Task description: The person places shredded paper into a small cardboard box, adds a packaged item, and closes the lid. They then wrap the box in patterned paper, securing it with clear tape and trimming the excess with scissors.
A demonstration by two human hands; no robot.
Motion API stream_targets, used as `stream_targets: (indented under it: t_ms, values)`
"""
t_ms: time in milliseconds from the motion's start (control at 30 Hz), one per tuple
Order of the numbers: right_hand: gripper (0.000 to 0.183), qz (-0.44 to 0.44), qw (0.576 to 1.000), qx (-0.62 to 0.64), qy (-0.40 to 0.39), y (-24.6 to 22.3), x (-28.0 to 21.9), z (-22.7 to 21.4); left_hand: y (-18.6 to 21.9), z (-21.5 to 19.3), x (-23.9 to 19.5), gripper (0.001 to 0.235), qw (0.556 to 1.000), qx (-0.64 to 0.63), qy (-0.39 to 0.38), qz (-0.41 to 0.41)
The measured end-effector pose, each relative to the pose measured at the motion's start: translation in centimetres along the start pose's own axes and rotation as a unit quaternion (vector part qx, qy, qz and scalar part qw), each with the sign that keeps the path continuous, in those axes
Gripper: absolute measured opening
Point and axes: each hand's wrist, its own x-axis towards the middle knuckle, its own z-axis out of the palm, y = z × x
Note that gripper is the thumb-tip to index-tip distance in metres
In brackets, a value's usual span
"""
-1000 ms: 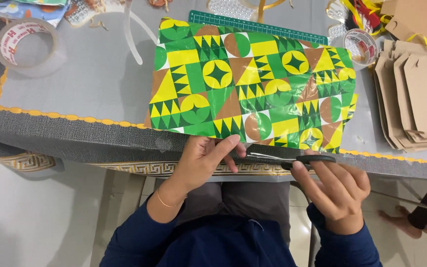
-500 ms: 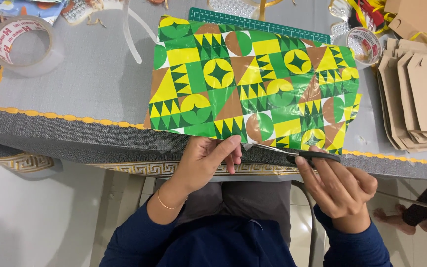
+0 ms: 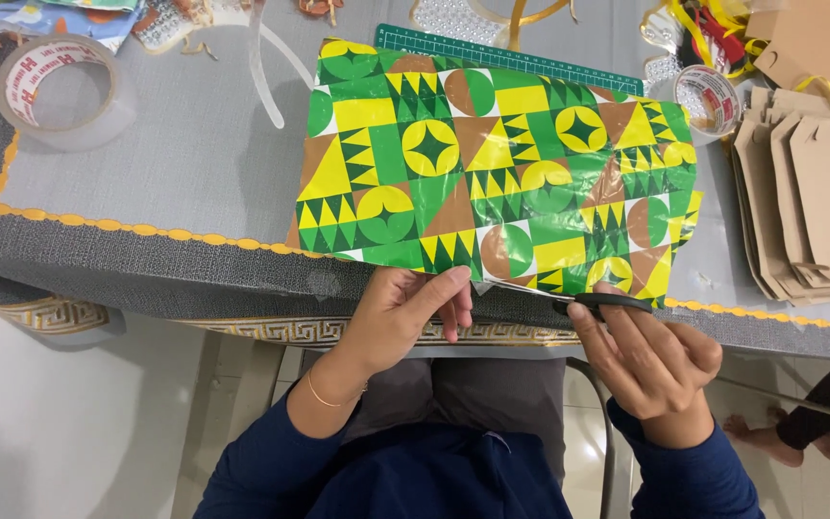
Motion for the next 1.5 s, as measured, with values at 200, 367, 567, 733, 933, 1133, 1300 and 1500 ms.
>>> stream_targets:
  t_ms: [200,367,567,733,933,1133,1300,1500]
  values:
    - [0.011,-0.018,1.000,-0.005,0.006,0.3,0.1,0.3,0.0,-0.3,0.1,0.039,1.000,-0.008,-0.020,-0.002]
    - [0.014,-0.024,1.000,-0.004,-0.006,0.4,0.0,0.1,0.0,-0.4,0.1,0.041,1.000,-0.011,-0.025,-0.016]
    - [0.016,-0.023,1.000,-0.007,-0.008,0.3,-0.3,0.2,-0.1,-0.5,0.2,0.038,0.999,-0.014,-0.031,-0.004]
    - [0.013,-0.031,0.999,0.001,0.013,0.6,-0.1,0.5,-0.2,-0.5,0.1,0.039,0.999,-0.024,-0.028,-0.017]
    - [0.015,-0.023,1.000,0.001,-0.006,0.5,-0.6,0.2,-0.4,-0.5,0.2,0.038,0.999,-0.029,-0.031,-0.010]
    - [0.016,-0.033,0.999,0.000,0.005,0.7,-0.3,0.4,-0.2,-0.5,0.2,0.039,0.999,-0.018,-0.032,-0.007]
    - [0.015,-0.033,0.999,-0.009,-0.016,0.5,0.1,0.1,-0.4,-0.5,0.2,0.040,0.999,-0.015,-0.030,-0.013]
    - [0.014,-0.052,0.999,-0.008,-0.002,0.7,0.4,0.5,-0.4,-0.5,0.2,0.041,0.999,-0.015,-0.029,-0.022]
